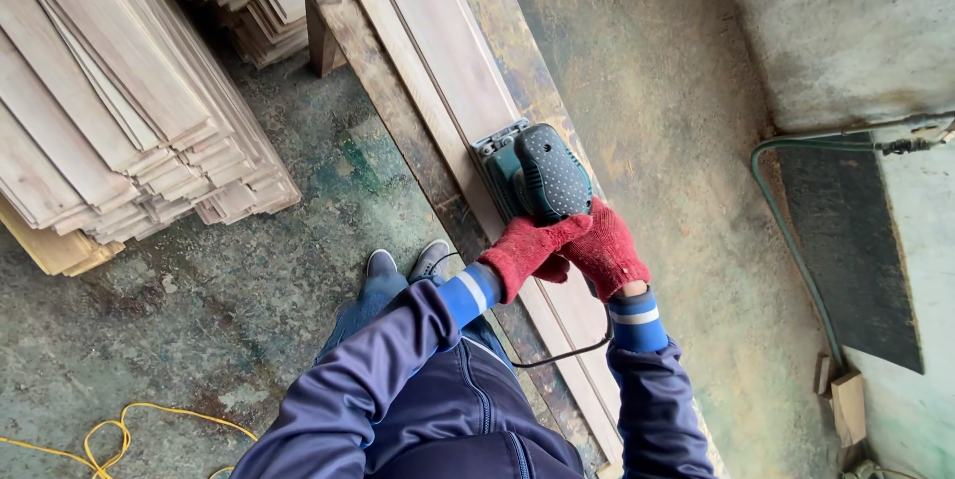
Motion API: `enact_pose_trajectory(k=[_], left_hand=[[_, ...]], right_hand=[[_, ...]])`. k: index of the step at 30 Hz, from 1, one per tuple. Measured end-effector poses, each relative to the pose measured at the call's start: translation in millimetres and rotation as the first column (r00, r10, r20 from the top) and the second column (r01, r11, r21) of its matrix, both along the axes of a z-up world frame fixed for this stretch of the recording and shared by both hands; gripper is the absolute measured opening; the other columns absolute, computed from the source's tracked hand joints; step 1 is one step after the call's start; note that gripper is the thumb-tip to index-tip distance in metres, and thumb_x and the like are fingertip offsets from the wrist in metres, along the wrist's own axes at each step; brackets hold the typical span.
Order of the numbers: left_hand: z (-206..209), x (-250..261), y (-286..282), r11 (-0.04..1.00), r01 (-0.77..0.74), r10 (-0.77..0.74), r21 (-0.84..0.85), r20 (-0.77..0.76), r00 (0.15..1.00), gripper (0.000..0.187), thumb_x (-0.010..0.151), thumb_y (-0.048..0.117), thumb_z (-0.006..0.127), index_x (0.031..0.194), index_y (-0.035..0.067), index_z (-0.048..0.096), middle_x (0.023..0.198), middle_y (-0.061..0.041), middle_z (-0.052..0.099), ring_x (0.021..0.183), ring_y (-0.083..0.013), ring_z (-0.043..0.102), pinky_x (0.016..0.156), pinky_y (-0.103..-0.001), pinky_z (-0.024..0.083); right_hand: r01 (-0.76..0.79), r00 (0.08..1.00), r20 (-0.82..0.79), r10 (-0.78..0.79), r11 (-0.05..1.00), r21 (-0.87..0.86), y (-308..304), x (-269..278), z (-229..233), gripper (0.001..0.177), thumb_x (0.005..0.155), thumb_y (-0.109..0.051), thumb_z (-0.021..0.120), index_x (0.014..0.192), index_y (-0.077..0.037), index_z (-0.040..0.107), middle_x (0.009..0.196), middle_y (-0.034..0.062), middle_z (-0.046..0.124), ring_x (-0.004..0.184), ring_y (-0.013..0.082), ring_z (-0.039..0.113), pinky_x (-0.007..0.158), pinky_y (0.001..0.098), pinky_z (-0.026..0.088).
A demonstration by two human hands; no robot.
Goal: Sanding a long piece of wood using a handheld sanding block and an orbital electric sander.
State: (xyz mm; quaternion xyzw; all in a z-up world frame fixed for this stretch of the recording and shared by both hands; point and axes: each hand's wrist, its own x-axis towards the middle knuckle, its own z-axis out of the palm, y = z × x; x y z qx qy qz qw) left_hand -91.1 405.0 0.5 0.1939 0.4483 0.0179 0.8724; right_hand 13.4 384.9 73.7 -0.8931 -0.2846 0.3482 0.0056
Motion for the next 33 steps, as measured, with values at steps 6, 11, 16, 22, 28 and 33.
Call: enact_pose_trajectory(k=[6, 11, 16, 22, 28, 33], left_hand=[[-5, 2, 50, 0.998, -0.061, 0.060, -0.023, -0.039, 0.997, 0.063, 0.068, 0.043, 0.095, 0.108, 0.000, 0.072, 0.088, -0.022, 0.072, 0.079, -0.0355, 0.077, 0.071, -0.047, 0.068], [-12, -8, 103, 0.998, -0.057, 0.055, -0.039, -0.055, 0.997, 0.064, 0.066, 0.040, 0.096, 0.108, -0.001, 0.072, 0.088, -0.023, 0.073, 0.081, -0.0364, 0.077, 0.072, -0.048, 0.068], [-16, -15, 165, 0.997, -0.022, 0.018, -0.067, -0.054, 0.998, 0.066, 0.067, 0.040, 0.096, 0.111, -0.002, 0.071, 0.091, -0.025, 0.072, 0.083, -0.0380, 0.077, 0.073, -0.049, 0.068], [-4, -36, 244, 0.998, -0.009, 0.004, -0.060, -0.085, 0.996, 0.068, 0.067, 0.044, 0.095, 0.110, -0.002, 0.070, 0.086, -0.023, 0.071, 0.077, -0.0344, 0.077, 0.072, -0.047, 0.068], [-20, -45, 303, 0.997, -0.068, 0.063, -0.044, -0.099, 0.993, 0.067, 0.065, 0.042, 0.096, 0.109, -0.002, 0.069, 0.084, -0.022, 0.071, 0.075, -0.0343, 0.077, 0.070, -0.047, 0.068], [-22, -50, 349, 0.988, -0.154, 0.153, -0.008, -0.082, 0.985, 0.060, 0.067, 0.042, 0.095, 0.102, 0.000, 0.069, 0.077, -0.019, 0.070, 0.066, -0.0320, 0.076, 0.063, -0.046, 0.069]], right_hand=[[-0.147, 0.989, 0.023, 0.149, 0.985, -0.092, 65, -11, 17, 0.044, 0.077, -0.028, 0.064, 0.110, -0.002, 0.076, 0.098, 0.0273, 0.077, 0.109, 0.0499, 0.069, 0.094, 0.0527, 0.055], [-0.148, 0.988, 0.027, 0.152, 0.983, -0.108, 107, -10, -2, 0.040, 0.072, -0.031, 0.066, 0.103, -0.010, 0.081, 0.096, 0.0230, 0.078, 0.108, 0.0466, 0.071, 0.093, 0.0518, 0.056], [-0.088, 0.996, -0.029, 0.087, 0.996, -0.028, 157, -15, -7, 0.039, 0.079, -0.038, 0.066, 0.105, -0.011, 0.075, 0.096, 0.0168, 0.079, 0.109, 0.0429, 0.071, 0.093, 0.0516, 0.056], [-0.147, 0.989, 0.017, 0.148, 0.989, -0.032, 234, -35, -6, 0.040, 0.079, -0.034, 0.064, 0.103, -0.005, 0.076, 0.098, 0.0229, 0.078, 0.108, 0.0472, 0.070, 0.092, 0.0533, 0.056], [-0.109, 0.993, -0.032, 0.112, 0.991, 0.082, 299, -51, -5, 0.045, 0.084, -0.035, 0.064, 0.117, -0.005, 0.066, 0.107, 0.0228, 0.074, 0.111, 0.0494, 0.067, 0.095, 0.0590, 0.053], [-0.163, 0.986, -0.011, 0.165, 0.980, 0.111, 341, -44, -24, 0.040, 0.086, -0.033, 0.060, 0.114, -0.005, 0.067, 0.103, 0.0246, 0.073, 0.108, 0.0523, 0.067, 0.091, 0.0605, 0.054]])
